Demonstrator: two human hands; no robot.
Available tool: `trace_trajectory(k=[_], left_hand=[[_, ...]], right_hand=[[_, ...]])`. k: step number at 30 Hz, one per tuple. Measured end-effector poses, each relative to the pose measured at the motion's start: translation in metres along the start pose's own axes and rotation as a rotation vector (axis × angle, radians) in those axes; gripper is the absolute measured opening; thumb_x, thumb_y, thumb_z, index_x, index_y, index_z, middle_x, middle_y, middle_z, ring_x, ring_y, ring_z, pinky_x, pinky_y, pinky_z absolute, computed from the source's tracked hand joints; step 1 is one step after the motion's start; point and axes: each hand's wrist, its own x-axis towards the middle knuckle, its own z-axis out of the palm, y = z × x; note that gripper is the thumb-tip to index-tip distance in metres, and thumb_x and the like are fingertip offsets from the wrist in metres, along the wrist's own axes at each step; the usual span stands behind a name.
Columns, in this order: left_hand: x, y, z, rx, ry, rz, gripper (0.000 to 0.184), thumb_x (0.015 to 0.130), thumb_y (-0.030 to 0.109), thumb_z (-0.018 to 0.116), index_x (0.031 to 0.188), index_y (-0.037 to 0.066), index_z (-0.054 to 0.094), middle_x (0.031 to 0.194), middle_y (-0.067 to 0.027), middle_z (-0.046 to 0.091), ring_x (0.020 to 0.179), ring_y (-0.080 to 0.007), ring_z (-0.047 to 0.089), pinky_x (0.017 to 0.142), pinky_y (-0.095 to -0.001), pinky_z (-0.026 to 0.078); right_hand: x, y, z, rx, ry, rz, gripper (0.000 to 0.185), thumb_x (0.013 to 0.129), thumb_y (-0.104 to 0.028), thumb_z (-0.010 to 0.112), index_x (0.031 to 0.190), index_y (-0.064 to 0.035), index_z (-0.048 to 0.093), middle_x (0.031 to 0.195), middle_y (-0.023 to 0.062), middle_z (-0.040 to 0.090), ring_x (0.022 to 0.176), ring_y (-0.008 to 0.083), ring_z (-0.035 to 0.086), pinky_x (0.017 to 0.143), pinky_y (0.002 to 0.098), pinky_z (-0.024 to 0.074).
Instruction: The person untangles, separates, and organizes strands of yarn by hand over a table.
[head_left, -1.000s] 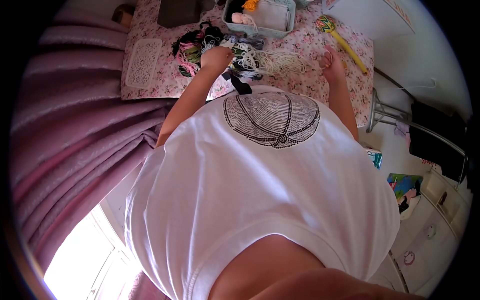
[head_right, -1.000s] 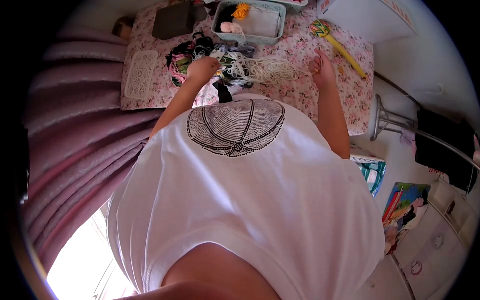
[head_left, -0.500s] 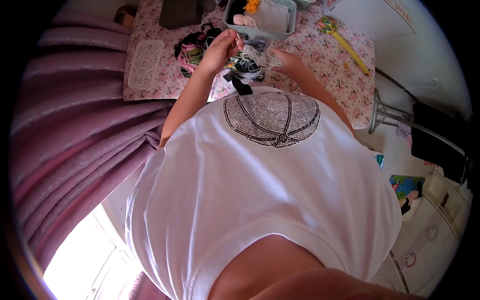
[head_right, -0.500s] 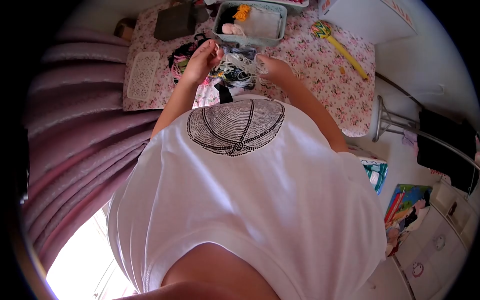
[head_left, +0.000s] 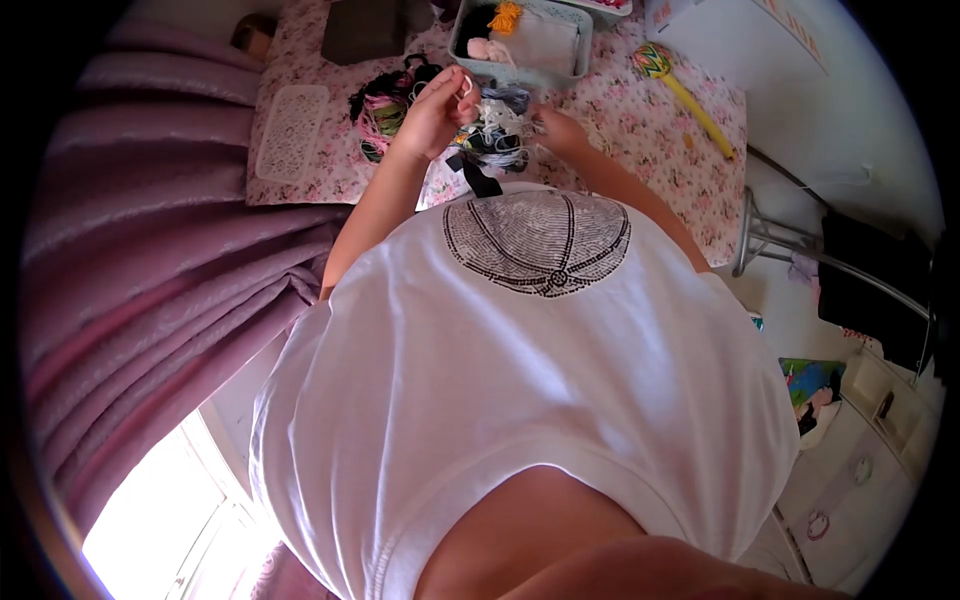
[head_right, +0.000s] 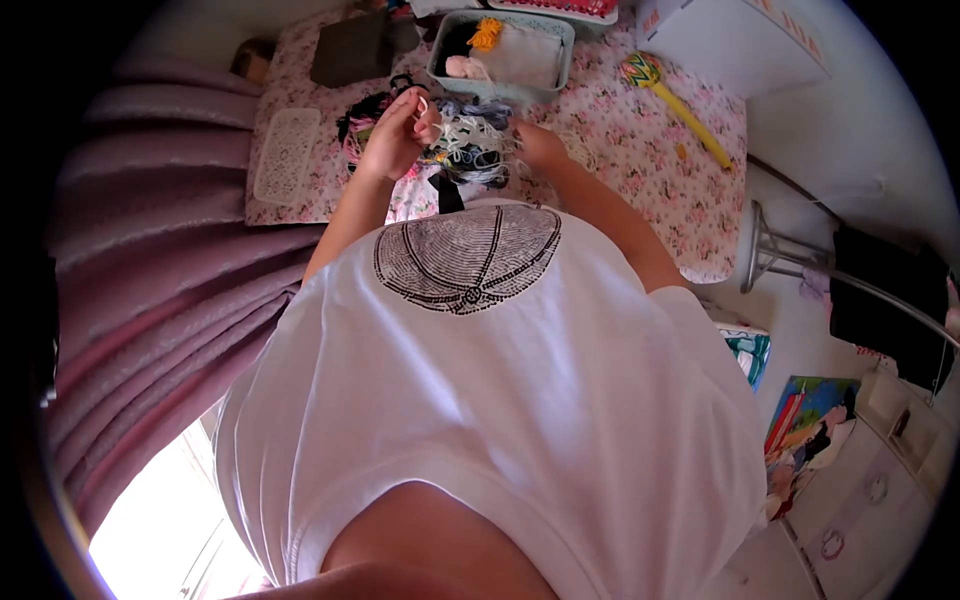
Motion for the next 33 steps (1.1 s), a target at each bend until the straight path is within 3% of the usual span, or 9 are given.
trace_trajectory(k=[6,14,16,20,23,24,26,29,33], left_hand=[[-0.004,0.004,0.001,0.045,0.037,-0.004,0.017,0.089,0.02,0.039,0.076,0.009,0.043,0.06,0.0013,0.039,0.05,-0.0055,0.026,0.045,-0.0189,0.021],[0.006,-0.028,-0.03,0.864,0.347,0.113,0.025,0.08,0.022,0.056,0.097,0.005,0.048,0.057,0.0031,0.041,0.049,-0.0051,0.035,0.044,-0.0208,0.028],[0.011,-0.045,-0.028,1.105,0.27,0.138,0.037,0.077,0.013,0.061,0.109,0.003,0.046,0.054,0.0066,0.032,0.05,-0.0028,0.029,0.044,-0.0196,0.023],[0.018,-0.063,-0.008,1.07,0.061,0.01,0.026,0.077,0.015,0.061,0.099,0.003,0.053,0.056,0.0075,0.032,0.05,-0.0029,0.029,0.045,-0.0204,0.024],[0.024,-0.069,-0.021,0.975,-0.076,-0.146,0.017,0.078,0.017,0.059,0.084,0.002,0.056,0.056,0.0073,0.036,0.05,-0.0026,0.031,0.045,-0.0198,0.025],[0.026,-0.072,-0.03,0.982,-0.067,-0.108,0.016,0.079,0.018,0.059,0.082,0.002,0.056,0.056,0.0071,0.038,0.05,-0.0024,0.032,0.045,-0.0196,0.025],[0.025,-0.073,-0.046,0.996,-0.05,-0.032,0.017,0.079,0.019,0.058,0.076,0.002,0.056,0.056,0.0068,0.04,0.05,-0.0021,0.032,0.045,-0.0192,0.026],[0.013,-0.048,-0.035,1.126,-0.018,-0.158,0.017,0.081,0.019,0.056,0.077,0.002,0.055,0.057,0.0061,0.043,0.052,-0.0021,0.035,0.048,-0.0185,0.029],[0.012,-0.05,-0.038,1.063,0.014,-0.091,0.016,0.082,0.017,0.054,0.08,0.001,0.055,0.062,0.0052,0.045,0.059,-0.0019,0.039,0.053,-0.017,0.032]], right_hand=[[0.003,0.001,-0.002,-0.058,-0.024,0.1,0.022,0.074,-0.021,0.056,0.087,-0.004,0.058,0.085,0.0155,0.055,0.079,0.0312,0.053,0.068,0.0388,0.0421],[-0.003,-0.032,-0.053,0.249,0.434,-0.117,0.017,0.08,-0.018,0.051,0.083,-0.0027,0.058,0.083,0.0084,0.056,0.066,0.0226,0.053,0.06,0.0314,0.0408],[-0.004,-0.066,-0.069,0.573,0.273,-0.059,0.016,0.081,-0.017,0.051,0.085,-0.0027,0.057,0.084,0.0051,0.055,0.064,0.0173,0.05,0.06,0.0275,0.0404],[-0.007,-0.095,-0.094,1.144,-0.062,0.112,0.015,0.083,-0.015,0.048,0.088,-0.0016,0.053,0.085,0.002,0.052,0.064,0.0095,0.047,0.058,0.022,0.0388],[-0.012,-0.094,-0.103,1.063,0.227,0.011,0.015,0.085,-0.017,0.045,0.086,-0.0024,0.05,0.076,0.0022,0.05,0.057,0.0071,0.041,0.052,0.0197,0.0338],[-0.007,-0.074,-0.106,1.772,0.189,0.178,0.013,0.084,-0.017,0.046,0.084,-0.0042,0.05,0.066,-0.0004,0.044,0.052,0.0057,0.034,0.047,0.0198,0.0282],[-0.014,-0.063,-0.128,1.889,0.399,0.242,0.01,0.083,-0.016,0.048,0.085,-0.0063,0.051,0.06,-0.0023,0.038,0.049,0.0056,0.03,0.046,0.0196,0.0256],[-0.026,-0.009,-0.142,1.96,0.548,0.158,0.01,0.081,-0.014,0.05,0.088,-0.0068,0.052,0.06,-0.0034,0.037,0.048,0.0057,0.029,0.044,0.0195,0.0235],[-0.032,-0.009,-0.146,1.383,0.513,0.304,0.023,0.08,-0.013,0.052,0.102,-0.0058,0.052,0.061,-0.0034,0.04,0.049,0.0071,0.035,0.044,0.0193,0.0276]])
